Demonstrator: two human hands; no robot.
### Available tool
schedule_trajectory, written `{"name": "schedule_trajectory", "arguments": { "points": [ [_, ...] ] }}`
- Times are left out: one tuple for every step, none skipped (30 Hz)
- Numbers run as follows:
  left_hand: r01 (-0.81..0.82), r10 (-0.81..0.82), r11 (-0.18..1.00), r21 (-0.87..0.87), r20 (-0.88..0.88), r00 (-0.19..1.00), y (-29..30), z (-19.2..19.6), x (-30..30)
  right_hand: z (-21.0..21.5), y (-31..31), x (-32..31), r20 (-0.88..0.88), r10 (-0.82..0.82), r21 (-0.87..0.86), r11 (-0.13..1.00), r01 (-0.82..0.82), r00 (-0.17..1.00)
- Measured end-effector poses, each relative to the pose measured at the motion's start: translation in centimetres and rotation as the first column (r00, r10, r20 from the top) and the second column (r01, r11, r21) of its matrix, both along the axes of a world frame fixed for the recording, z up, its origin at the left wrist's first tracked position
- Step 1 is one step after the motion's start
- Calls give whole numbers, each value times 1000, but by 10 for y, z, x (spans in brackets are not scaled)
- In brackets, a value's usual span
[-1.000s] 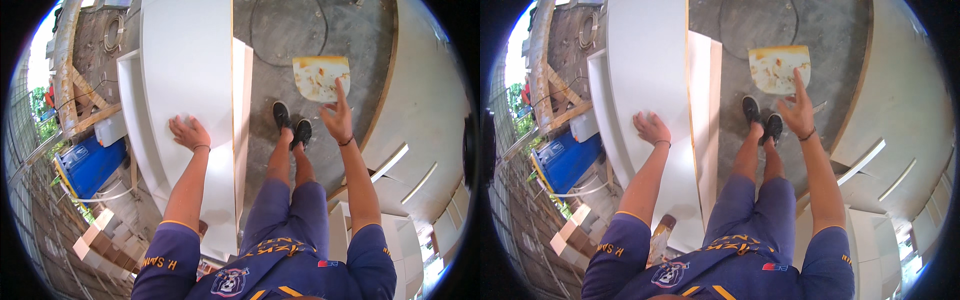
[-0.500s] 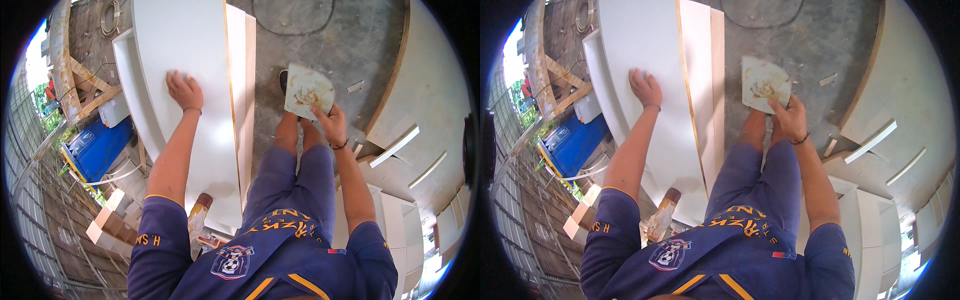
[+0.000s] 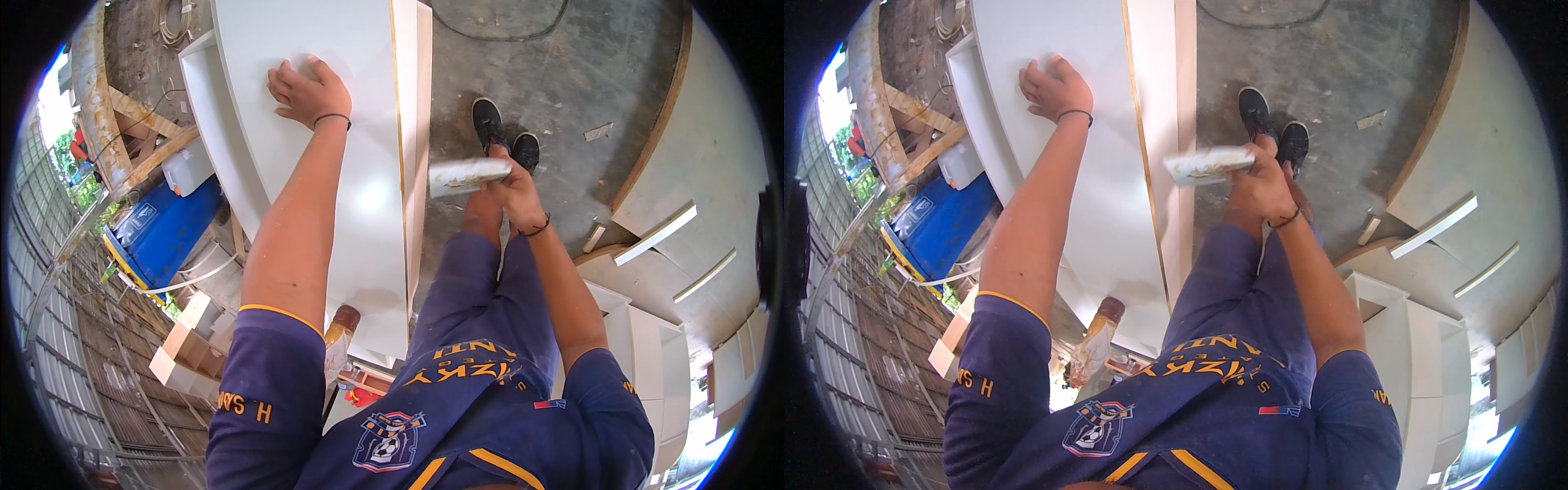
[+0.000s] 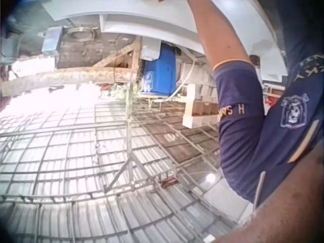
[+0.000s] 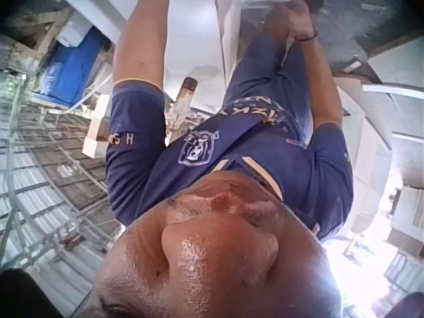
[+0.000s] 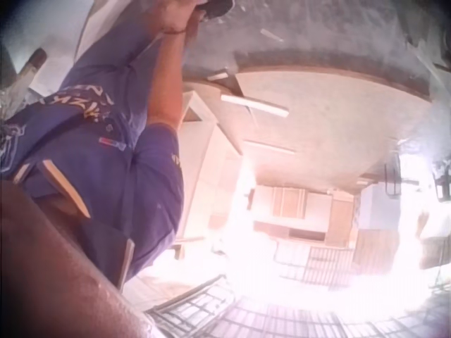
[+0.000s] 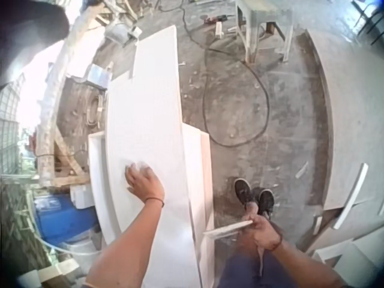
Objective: The person applies a yellowish putty onto the seams and edges of white wooden furniture components using a handheld scraper. They lift and rotate a large white panel to apply the putty to its side edges and then refill the scraper tool from a container.
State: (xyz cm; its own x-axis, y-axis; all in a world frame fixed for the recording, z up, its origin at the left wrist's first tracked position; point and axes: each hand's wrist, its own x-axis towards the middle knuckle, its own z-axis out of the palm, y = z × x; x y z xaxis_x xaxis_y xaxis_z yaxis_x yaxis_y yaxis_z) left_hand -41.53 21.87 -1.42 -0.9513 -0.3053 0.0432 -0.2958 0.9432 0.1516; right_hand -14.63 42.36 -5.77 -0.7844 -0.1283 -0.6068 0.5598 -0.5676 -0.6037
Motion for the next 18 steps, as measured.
{"name": "schedule_trajectory", "arguments": {
  "points": [
    [4,-4,1000,-11,-1,1000,0,0,0,-5,0,1,-23,91,-51,994,-92,996],
    [8,-8,1000,-20,-2,1000,0,0,0,-9,-5,3,-13,23,8,1000,-23,1000],
    [13,-13,999,-29,-2,1000,0,0,1,-9,-11,2,-4,-44,67,997,45,999],
    [10,-10,999,-30,5,1000,1,0,1,-9,-16,2,0,-113,128,985,112,994],
    [8,-7,1000,-30,12,1000,1,0,1,-10,-17,0,4,-107,158,982,105,994],
    [4,-3,999,-32,19,1000,0,0,1,-10,-19,-5,7,-100,187,978,97,995],
    [5,-5,999,-37,17,1000,0,0,1,-9,-23,-8,-4,-99,218,971,98,995],
    [7,-6,999,-41,16,1000,-1,0,2,-7,-27,-11,7,-92,239,967,88,996],
    [4,-3,998,-55,8,1000,-5,4,1,0,-34,-19,12,-81,251,965,76,997],
    [3,-3,999,-55,6,1000,-6,5,1,16,-34,-34,42,-67,257,965,54,997],
    [2,-2,998,-55,3,1000,-8,6,1,16,-42,-38,53,-77,234,970,63,996],
    [4,-4,999,-50,-3,1000,-6,7,0,17,-47,-43,64,-91,215,974,75,994],
    [15,-16,999,-39,-6,1000,-1,3,0,3,-56,-40,63,-136,178,976,123,989],
    [26,-26,999,-29,-10,1000,4,0,1,-11,-61,-35,63,-181,140,975,171,981],
    [28,-29,999,-34,-17,999,2,0,1,-9,-68,-38,104,-174,124,979,161,979],
    [26,-27,999,-36,-17,999,1,0,1,-8,-74,-40,110,-182,125,978,168,977],
    [25,-26,999,-38,-17,1000,0,0,0,-7,-79,-42,116,-189,126,976,175,975],
    [23,-24,999,-39,-17,1000,0,-1,1,-8,-82,-42,122,-197,129,975,181,973]
  ]
}}
